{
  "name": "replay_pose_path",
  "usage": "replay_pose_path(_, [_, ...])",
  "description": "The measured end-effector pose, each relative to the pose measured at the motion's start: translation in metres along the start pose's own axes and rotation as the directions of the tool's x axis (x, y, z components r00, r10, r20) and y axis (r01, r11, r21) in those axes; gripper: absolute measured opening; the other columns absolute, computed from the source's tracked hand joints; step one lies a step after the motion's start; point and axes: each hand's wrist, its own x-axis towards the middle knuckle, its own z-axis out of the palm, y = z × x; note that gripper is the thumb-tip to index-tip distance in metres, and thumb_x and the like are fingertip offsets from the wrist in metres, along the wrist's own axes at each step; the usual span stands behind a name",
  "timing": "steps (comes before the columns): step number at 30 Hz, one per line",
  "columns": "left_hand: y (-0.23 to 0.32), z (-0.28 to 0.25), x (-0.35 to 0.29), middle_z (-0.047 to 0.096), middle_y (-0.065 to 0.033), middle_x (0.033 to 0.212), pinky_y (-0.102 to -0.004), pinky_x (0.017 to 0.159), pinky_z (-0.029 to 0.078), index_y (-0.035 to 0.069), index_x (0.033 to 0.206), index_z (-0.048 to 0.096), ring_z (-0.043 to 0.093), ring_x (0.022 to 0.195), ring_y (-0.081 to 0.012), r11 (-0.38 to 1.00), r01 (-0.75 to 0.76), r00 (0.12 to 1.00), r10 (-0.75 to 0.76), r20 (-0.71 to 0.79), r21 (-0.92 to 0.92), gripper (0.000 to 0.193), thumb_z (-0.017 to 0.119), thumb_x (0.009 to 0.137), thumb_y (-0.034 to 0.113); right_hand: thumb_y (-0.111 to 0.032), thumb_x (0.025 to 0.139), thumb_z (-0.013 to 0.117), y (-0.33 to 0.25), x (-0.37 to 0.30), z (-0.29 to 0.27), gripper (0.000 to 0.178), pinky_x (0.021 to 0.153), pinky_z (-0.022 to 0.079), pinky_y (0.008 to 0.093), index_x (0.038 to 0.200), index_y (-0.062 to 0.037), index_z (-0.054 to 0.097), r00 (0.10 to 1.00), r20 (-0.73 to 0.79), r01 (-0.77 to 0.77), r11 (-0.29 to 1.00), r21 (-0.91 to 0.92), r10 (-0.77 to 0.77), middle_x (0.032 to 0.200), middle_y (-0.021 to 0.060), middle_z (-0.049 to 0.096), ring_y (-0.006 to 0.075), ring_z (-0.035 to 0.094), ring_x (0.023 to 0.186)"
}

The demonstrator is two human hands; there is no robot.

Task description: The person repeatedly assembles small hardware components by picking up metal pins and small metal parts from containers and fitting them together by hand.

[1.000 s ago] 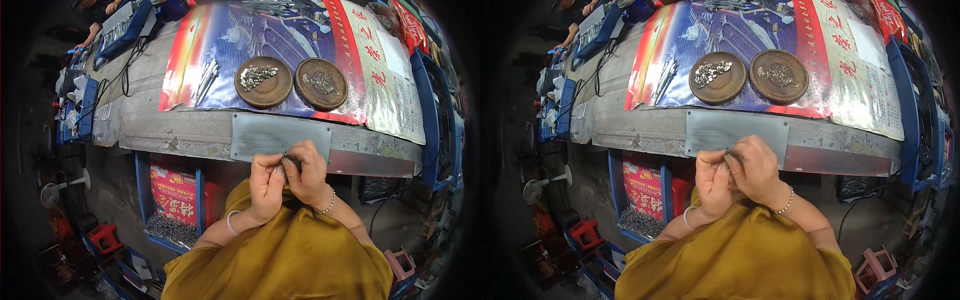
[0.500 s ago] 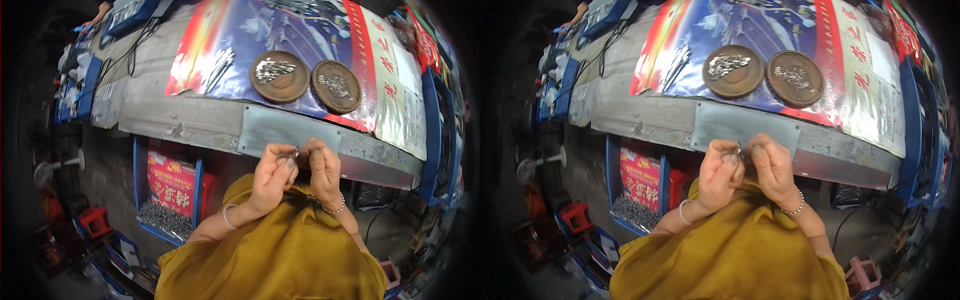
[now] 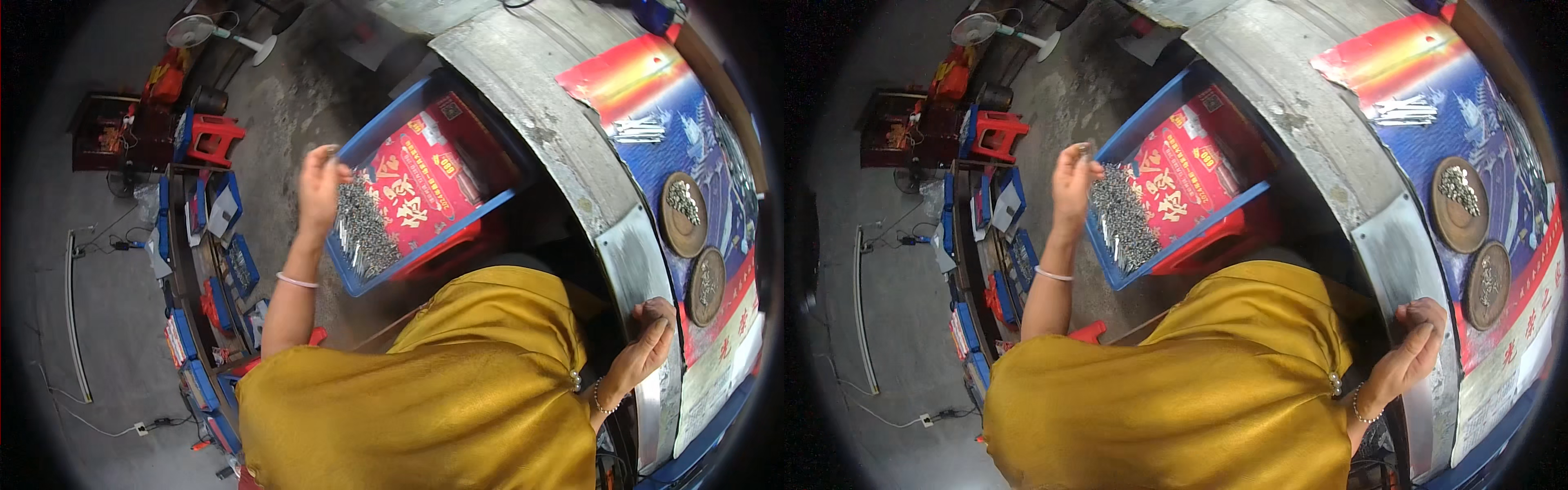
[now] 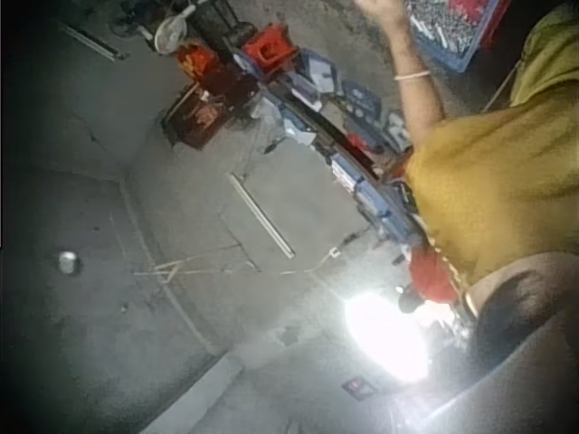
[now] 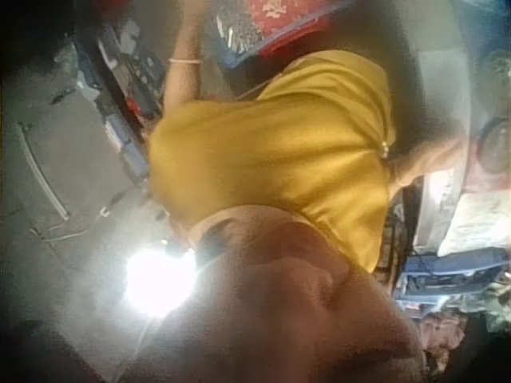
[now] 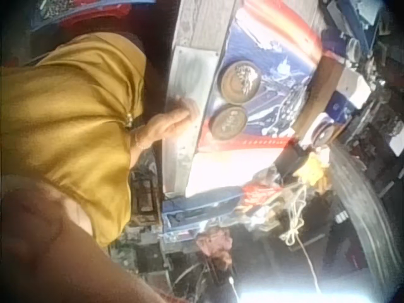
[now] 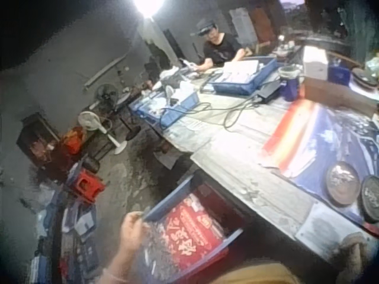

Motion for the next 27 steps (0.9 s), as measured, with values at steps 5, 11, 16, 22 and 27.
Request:
replay_pose_path(5, [-0.058,-0.096,0.006,0.060,-0.0012,0.092,-0.0230,0.076,0.046,0.002,0.106,0.057,0.057,0.083,-0.0084,0.974,0.074,0.997,-0.069,-0.029,0.216,0.017,0.052,0.091,0.008,-0.019,0.100,0.035,-0.001,0.000,0.001,0.028,0.074,0.044,0.0263,0.090,0.0005,0.053,0.999,0.016,-0.041,0.998,-0.056,0.042,0.095,0.0085,0.054,0.0138,0.052,0.085])
replay_pose_path(11, [-0.101,-0.104,-0.010,0.062,0.0009,0.086,-0.0215,0.074,0.045,0.002,0.098,0.060,0.056,0.079,-0.0064,0.925,0.163,0.982,-0.186,0.036,0.342,0.013,0.057,0.085,0.005,-0.021,0.101,0.035,-0.001,-0.005,0.001,0.029,0.075,0.043,0.0251,0.090,0.0002,0.052,0.995,0.090,-0.034,0.998,-0.052,0.039,0.094,0.0066,0.053,0.0124,0.052,0.084])
replay_pose_path(16, [-0.106,-0.105,-0.016,0.064,-0.0015,0.078,-0.0240,0.068,0.048,0.000,0.092,0.061,0.058,0.073,-0.0065,0.879,0.123,0.987,-0.157,0.036,0.461,0.011,0.060,0.081,0.004,-0.020,0.101,0.035,-0.007,-0.004,0.005,0.029,0.075,0.043,0.0247,0.091,0.0005,0.052,0.991,0.127,-0.039,0.995,-0.094,0.050,0.093,0.0062,0.053,0.0122,0.050,0.084])
replay_pose_path(22, [-0.096,-0.107,-0.008,0.067,-0.0078,0.082,-0.0277,0.070,0.050,0.000,0.095,0.062,0.063,0.075,-0.0140,0.850,0.017,0.991,-0.083,0.102,0.526,0.015,0.059,0.081,0.006,-0.012,0.098,0.039,-0.027,0.006,0.022,0.022,0.072,0.044,0.0266,0.087,0.0021,0.051,0.978,0.209,0.008,0.997,-0.081,0.009,0.089,0.0109,0.050,0.0182,0.050,0.083])
replay_pose_path(27, [-0.039,-0.073,0.008,0.064,-0.0147,0.086,-0.0344,0.069,0.050,0.000,0.094,0.062,0.064,0.076,-0.0274,0.677,-0.320,0.946,0.267,0.183,0.663,0.015,0.054,0.081,0.001,-0.007,0.091,0.048,-0.048,0.026,0.003,0.011,0.069,0.044,0.0297,0.085,0.0010,0.052,0.940,0.328,0.147,0.976,-0.161,-0.088,0.086,0.0115,0.051,0.0212,0.051,0.081])
